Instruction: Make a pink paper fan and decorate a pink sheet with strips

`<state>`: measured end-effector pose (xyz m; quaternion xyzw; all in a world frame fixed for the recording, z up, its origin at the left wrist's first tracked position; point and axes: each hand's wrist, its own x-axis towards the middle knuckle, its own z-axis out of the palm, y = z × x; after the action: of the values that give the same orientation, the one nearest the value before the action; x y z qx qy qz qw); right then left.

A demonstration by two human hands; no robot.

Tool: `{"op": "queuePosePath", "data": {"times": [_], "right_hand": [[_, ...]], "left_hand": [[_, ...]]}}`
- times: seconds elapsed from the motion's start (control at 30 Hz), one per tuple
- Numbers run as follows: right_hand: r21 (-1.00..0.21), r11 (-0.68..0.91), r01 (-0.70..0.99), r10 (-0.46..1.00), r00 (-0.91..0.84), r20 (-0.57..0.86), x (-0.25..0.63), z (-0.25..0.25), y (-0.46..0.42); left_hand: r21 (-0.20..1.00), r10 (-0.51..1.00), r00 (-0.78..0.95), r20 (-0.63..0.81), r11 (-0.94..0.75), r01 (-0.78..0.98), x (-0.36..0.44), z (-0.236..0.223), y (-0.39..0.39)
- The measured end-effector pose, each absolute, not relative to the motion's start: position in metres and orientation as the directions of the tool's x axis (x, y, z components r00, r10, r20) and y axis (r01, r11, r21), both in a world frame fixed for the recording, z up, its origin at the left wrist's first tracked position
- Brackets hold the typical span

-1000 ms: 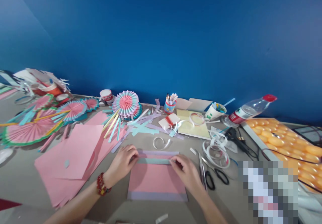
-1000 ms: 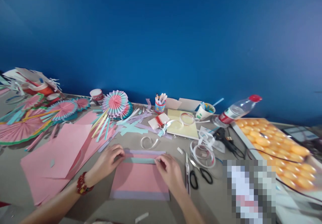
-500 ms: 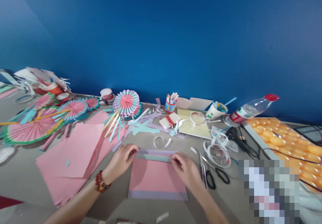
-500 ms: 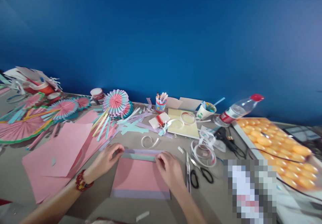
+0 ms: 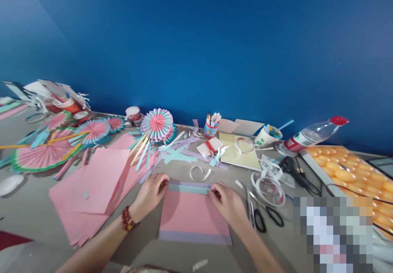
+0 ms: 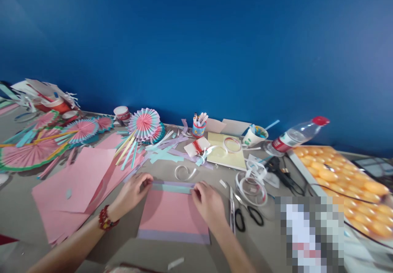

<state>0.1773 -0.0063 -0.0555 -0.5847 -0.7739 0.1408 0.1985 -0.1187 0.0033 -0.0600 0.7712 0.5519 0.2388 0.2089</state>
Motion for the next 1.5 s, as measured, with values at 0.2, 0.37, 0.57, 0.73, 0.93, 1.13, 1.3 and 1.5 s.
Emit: {"op": "queuePosePath", "data": {"times": [0.2, 0.37, 0.57, 0.73, 0.93, 1.13, 1.3, 1.5], "right_hand": [[-0.443, 0.246, 0.862, 0.969, -0.218, 0.113, 0.177, -0.056, -0.003], [-0.453, 0.24, 0.859, 0.971, -0.214, 0.109, 0.177, -0.058, -0.002], [-0.475, 0.247, 0.845, 0.969, -0.222, 0.109, 0.178, -0.053, -0.003], [-0.52, 0.264, 0.812, 0.964, -0.235, 0.122, 0.188, -0.04, 0.0], [-0.596, 0.275, 0.755, 0.961, -0.224, 0.16, 0.191, -0.021, 0.032], [-0.622, 0.301, 0.723, 0.952, -0.268, 0.148, 0.181, -0.009, 0.031], [-0.603, 0.257, 0.755, 0.966, -0.193, 0.171, 0.226, -0.015, 0.008], [-0.236, 0.155, 0.959, 0.911, -0.047, 0.41, 0.306, -0.039, -0.023]], "left_hand": [[0.569, 0.95, 0.275, 0.146, -0.308, 0.762, -0.118, -0.059, 0.003], [0.57, 0.95, 0.272, 0.152, -0.309, 0.761, -0.116, -0.058, 0.003], [0.607, 0.955, 0.271, 0.118, -0.285, 0.742, -0.118, -0.057, 0.001], [0.696, 0.949, 0.304, 0.085, -0.275, 0.664, -0.12, -0.044, 0.006], [0.693, 0.934, 0.283, 0.218, -0.352, 0.629, -0.121, -0.027, 0.053], [0.671, 0.954, 0.204, 0.222, -0.301, 0.678, -0.136, -0.035, 0.088], [0.607, 0.944, 0.217, 0.249, -0.327, 0.724, -0.143, -0.042, 0.087], [0.461, 0.865, 0.323, 0.384, -0.482, 0.745, -0.131, -0.037, 0.072]]}}
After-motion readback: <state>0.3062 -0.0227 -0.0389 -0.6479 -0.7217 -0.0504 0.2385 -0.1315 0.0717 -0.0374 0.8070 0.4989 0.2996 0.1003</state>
